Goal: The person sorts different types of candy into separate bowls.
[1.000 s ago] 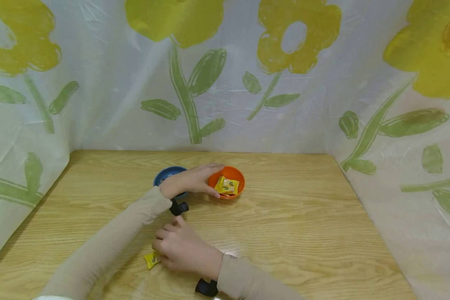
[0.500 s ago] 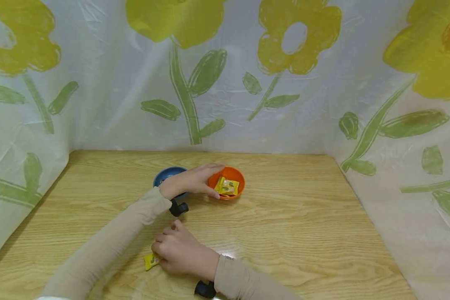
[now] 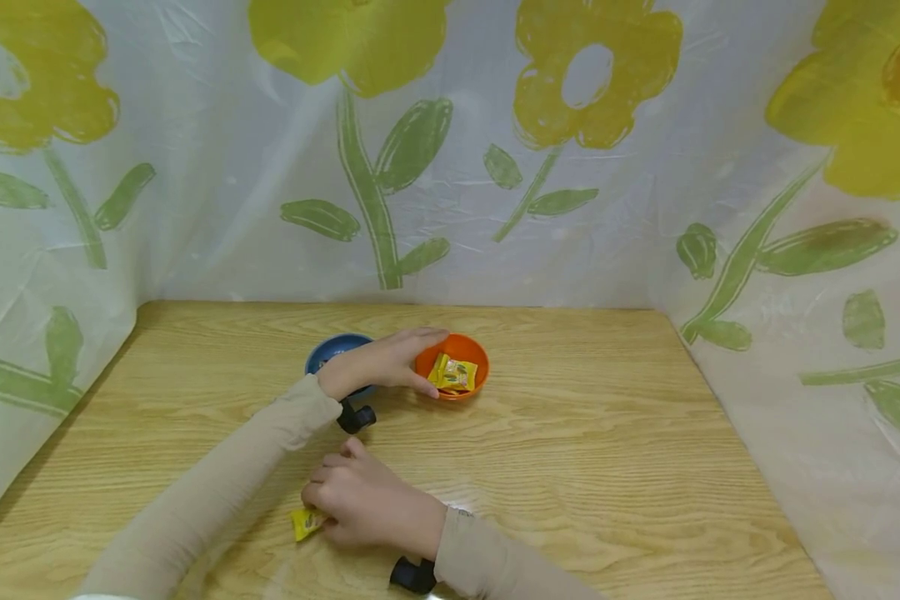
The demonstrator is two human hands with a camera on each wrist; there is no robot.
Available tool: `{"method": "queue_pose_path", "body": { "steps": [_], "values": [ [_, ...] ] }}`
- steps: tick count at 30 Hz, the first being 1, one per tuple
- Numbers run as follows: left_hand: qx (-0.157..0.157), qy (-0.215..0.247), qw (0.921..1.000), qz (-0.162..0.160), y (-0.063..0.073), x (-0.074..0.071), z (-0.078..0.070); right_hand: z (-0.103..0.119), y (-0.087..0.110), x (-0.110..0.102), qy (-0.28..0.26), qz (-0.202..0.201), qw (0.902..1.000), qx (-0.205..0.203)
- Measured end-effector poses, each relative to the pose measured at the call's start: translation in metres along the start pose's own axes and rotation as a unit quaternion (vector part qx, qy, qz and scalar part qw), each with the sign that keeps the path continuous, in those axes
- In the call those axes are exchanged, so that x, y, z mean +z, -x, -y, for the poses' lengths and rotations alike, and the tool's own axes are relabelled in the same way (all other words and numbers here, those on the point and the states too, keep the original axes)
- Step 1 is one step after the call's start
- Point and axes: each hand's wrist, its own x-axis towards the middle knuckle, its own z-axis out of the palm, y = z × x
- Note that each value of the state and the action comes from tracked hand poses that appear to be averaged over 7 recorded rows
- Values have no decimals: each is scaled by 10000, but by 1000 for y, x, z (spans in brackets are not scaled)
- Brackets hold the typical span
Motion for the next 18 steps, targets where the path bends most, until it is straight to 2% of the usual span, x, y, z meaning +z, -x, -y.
{"method": "queue_pose_path", "body": {
  "steps": [9,18],
  "values": [
    [52,-22,10000,-34,1,0,0,-3,16,-41,-126,-213,9996,117],
    [236,40,9996,-119,0,1,3,-24,36,-68,-569,-1039,9921,403]
  ]
}}
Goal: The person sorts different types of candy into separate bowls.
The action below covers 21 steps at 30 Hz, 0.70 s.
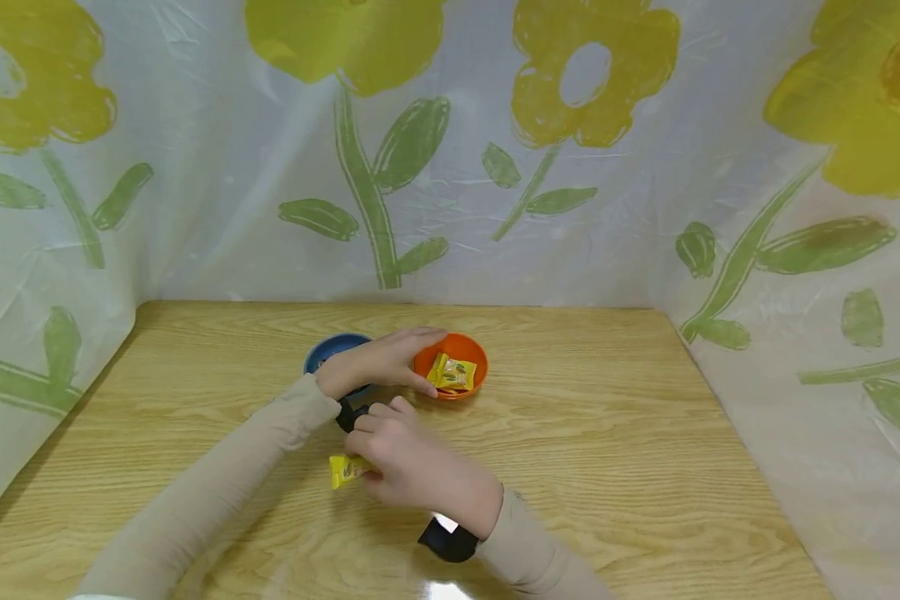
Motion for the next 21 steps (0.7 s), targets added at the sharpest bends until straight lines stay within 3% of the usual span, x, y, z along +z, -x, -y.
{"method": "queue_pose_path", "body": {
  "steps": [6,9,12,16,21],
  "values": [
    [19,-36,10000,13,-1,0,-1,-29,9,-17,-451,-447,9977,232],
    [10,-17,10000,-2,-2,0,-1,-47,13,-21,-608,-512,9954,541],
    [225,14,9997,-96,-3,1,1,-67,18,-23,-731,-580,9916,899],
    [312,29,9993,-180,-3,1,2,-95,26,-23,-1153,-672,9806,1433],
    [7,-86,9999,-61,-2,0,0,-126,38,-15,-1385,-870,9645,2075]
  ]
}}
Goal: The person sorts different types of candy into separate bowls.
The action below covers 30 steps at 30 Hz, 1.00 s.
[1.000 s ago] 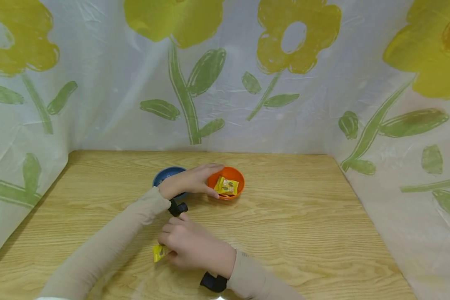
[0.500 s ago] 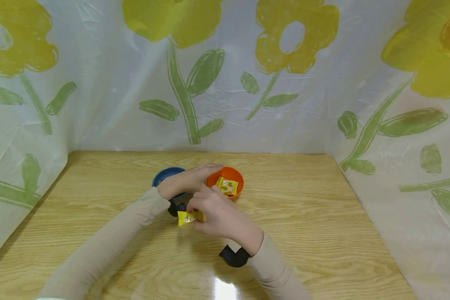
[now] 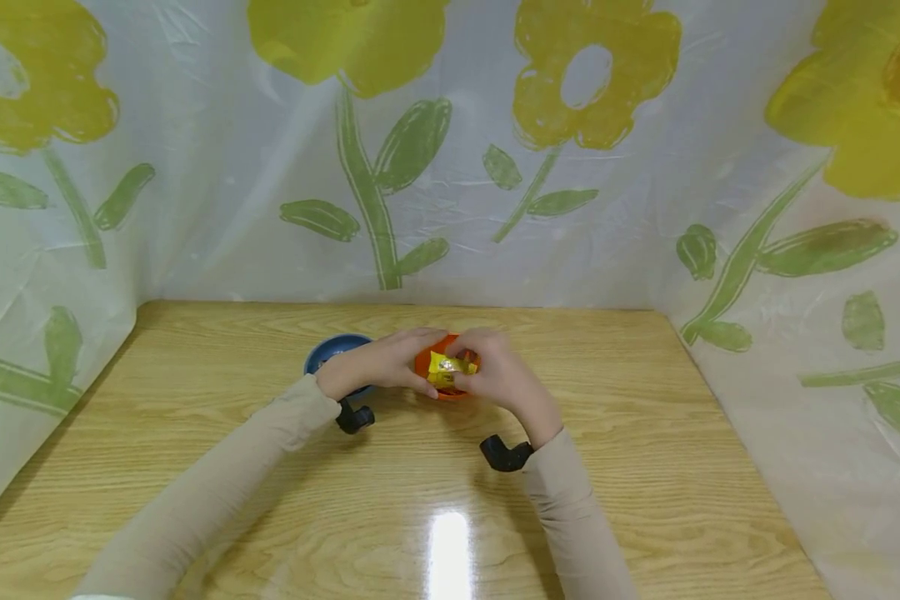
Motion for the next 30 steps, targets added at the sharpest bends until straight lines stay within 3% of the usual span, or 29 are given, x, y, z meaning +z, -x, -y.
{"method": "queue_pose_path", "body": {
  "steps": [9,19,23,30],
  "values": [
    [-130,-31,9999,53,2,-1,-7,-42,-3,21,600,-210,9975,320],
    [-88,-87,9999,67,2,1,-5,-46,-2,24,751,-181,9960,458],
    [-2,-96,9998,147,3,2,-3,-44,-1,22,658,-287,9970,301],
    [59,108,9999,93,9,-8,-7,-33,3,10,390,-844,9952,-312]
  ]
}}
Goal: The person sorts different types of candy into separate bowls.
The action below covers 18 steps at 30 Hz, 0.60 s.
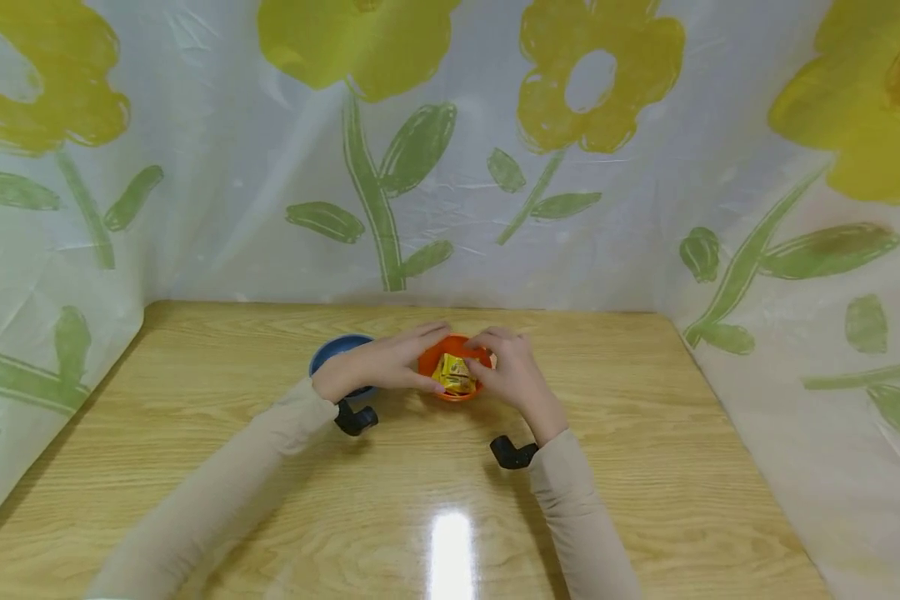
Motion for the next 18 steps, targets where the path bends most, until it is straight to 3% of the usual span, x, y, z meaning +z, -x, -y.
{"method": "queue_pose_path", "body": {
  "steps": [3,7,13,18],
  "values": [
    [76,24,9998,-200,8,-7,-1,7,1,-9,13,-217,9997,-122],
    [181,-32,9970,-750,27,-14,-4,21,6,-24,185,-498,9986,-61],
    [142,-264,9845,-1729,71,-16,-13,32,20,-42,763,-734,9944,36],
    [-217,-246,9737,-2253,112,-16,-20,39,23,-52,883,-729,9934,34]
  ]
}}
